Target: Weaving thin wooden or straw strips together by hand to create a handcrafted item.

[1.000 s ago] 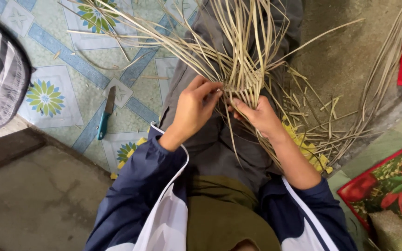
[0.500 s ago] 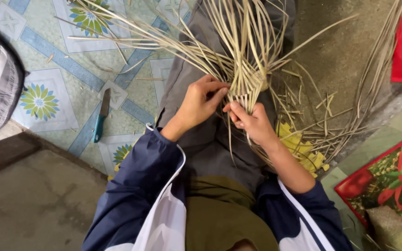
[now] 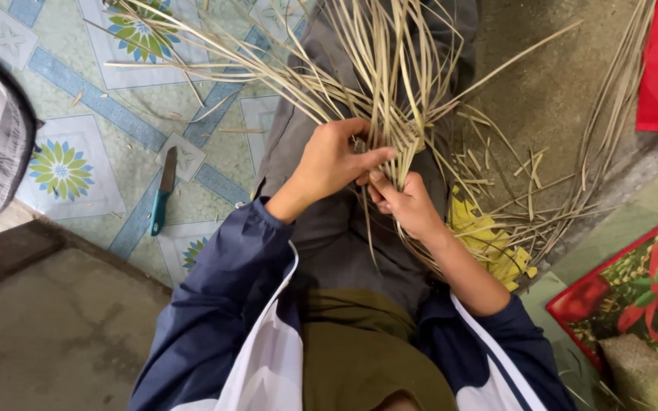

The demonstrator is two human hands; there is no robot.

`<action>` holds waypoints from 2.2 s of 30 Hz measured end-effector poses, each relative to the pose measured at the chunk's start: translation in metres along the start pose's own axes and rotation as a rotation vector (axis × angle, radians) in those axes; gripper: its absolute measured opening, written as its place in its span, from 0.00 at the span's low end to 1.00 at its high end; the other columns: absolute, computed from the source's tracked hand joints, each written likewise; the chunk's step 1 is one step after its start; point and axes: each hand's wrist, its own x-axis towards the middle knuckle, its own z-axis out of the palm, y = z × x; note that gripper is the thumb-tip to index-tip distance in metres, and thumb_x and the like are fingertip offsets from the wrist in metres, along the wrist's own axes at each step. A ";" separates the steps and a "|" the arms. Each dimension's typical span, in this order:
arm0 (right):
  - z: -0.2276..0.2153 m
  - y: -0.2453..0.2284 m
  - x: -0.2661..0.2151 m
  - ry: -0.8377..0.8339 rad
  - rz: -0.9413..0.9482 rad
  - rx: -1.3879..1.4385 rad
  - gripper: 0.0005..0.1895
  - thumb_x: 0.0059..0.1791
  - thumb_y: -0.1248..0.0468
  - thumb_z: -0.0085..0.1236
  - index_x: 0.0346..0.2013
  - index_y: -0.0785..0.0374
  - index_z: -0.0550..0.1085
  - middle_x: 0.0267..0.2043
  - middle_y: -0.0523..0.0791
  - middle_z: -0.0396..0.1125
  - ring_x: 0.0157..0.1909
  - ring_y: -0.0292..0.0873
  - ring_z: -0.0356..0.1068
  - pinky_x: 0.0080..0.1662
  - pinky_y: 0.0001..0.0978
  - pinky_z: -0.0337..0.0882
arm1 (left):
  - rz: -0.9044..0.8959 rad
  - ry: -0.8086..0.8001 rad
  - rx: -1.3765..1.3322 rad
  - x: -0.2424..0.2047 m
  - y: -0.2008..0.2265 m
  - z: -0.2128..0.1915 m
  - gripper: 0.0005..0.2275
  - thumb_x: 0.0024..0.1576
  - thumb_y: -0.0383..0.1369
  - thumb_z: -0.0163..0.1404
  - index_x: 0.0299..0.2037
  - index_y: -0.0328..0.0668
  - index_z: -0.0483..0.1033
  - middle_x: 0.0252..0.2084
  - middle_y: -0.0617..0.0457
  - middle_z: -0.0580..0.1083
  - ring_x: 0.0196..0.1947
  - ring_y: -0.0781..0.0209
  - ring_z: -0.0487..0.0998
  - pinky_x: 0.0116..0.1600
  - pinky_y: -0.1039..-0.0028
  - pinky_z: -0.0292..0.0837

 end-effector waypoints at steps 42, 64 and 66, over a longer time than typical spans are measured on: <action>0.010 -0.001 -0.008 -0.009 -0.179 -0.083 0.20 0.57 0.68 0.53 0.20 0.65 0.76 0.15 0.45 0.66 0.18 0.34 0.60 0.28 0.26 0.67 | 0.123 -0.143 -0.242 0.052 0.010 0.059 0.22 0.49 0.25 0.66 0.50 0.32 0.68 0.40 0.35 0.77 0.45 0.38 0.82 0.49 0.53 0.79; -0.159 -0.012 -0.024 -0.040 -0.324 -0.406 0.21 0.50 0.70 0.63 0.57 0.67 0.74 0.47 0.46 0.67 0.44 0.38 0.67 0.45 0.29 0.71 | 0.072 -0.276 -0.349 0.056 -0.021 0.075 0.18 0.49 0.22 0.62 0.48 0.29 0.71 0.40 0.35 0.78 0.45 0.39 0.82 0.47 0.56 0.81; -0.159 -0.023 0.000 0.137 -0.493 -0.612 0.21 0.51 0.67 0.68 0.58 0.67 0.76 0.49 0.48 0.64 0.44 0.39 0.66 0.45 0.28 0.68 | 0.086 -0.271 -0.354 0.055 -0.016 0.074 0.18 0.49 0.22 0.63 0.48 0.30 0.71 0.40 0.36 0.78 0.45 0.41 0.82 0.47 0.56 0.81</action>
